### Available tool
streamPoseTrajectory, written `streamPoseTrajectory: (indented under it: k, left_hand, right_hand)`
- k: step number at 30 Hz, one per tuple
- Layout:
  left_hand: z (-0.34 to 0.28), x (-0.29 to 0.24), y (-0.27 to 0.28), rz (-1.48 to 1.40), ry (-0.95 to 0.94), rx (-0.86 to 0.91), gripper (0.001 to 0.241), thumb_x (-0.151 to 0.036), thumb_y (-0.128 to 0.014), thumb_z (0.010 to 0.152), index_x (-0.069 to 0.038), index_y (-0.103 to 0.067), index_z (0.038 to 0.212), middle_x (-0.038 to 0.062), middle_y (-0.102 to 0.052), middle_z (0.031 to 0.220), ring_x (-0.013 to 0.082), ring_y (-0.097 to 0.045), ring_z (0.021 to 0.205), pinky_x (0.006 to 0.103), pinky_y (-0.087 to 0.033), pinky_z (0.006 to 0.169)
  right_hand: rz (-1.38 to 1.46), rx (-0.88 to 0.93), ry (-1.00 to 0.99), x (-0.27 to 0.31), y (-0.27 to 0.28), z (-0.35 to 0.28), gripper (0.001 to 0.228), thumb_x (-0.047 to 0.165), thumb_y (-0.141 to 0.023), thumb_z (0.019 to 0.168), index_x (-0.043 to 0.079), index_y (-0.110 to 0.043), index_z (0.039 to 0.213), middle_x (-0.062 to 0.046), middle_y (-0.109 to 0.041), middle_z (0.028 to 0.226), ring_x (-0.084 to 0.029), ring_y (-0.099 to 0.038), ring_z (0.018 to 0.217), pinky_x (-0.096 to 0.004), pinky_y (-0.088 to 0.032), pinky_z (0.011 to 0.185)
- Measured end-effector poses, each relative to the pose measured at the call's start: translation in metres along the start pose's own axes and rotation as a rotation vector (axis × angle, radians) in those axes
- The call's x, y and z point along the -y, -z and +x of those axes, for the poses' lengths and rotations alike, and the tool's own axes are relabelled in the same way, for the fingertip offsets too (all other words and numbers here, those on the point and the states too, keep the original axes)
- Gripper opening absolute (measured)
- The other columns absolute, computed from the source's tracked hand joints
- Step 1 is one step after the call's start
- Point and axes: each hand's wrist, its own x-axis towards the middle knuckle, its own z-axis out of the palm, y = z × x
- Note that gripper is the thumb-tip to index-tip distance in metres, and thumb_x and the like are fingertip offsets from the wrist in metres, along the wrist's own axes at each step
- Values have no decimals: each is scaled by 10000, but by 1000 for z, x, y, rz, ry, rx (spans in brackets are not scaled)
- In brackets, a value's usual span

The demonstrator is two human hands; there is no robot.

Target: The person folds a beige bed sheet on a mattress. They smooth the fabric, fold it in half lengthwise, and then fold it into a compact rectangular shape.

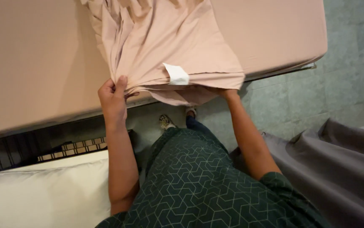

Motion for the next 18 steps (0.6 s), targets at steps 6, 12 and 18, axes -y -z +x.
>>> streamPoseTrajectory:
  k: [6, 12, 18]
  left_hand:
    - [8, 8, 0, -50, 7, -34, 217, -111, -711, 985, 85, -647, 1054, 178, -674, 798, 299, -765, 656, 430, -688, 536]
    - [19, 8, -3, -36, -2, -49, 240, -124, -721, 986, 87, -640, 1069, 166, -663, 804, 298, -765, 647, 424, -695, 532]
    - [36, -3, -25, -56, -47, -50, 236, -118, -738, 969, 88, -652, 1045, 179, -656, 785, 315, -761, 616, 442, -690, 514]
  right_hand:
    - [-203, 273, -207, -36, 7, 17, 711, 738, -383, 840, 166, -718, 1096, -96, -739, 1006, -362, -707, 822, -470, -339, 604]
    - [-427, -160, 44, -78, -22, 10, 538, 782, -500, 866, 248, -552, 883, 18, -530, 812, -247, -572, 618, -425, -349, 481]
    - [-274, -268, 329, -82, 0, 0, 509, 686, -753, 707, 184, -691, 649, -30, -609, 536, -294, -704, 555, -457, -532, 470]
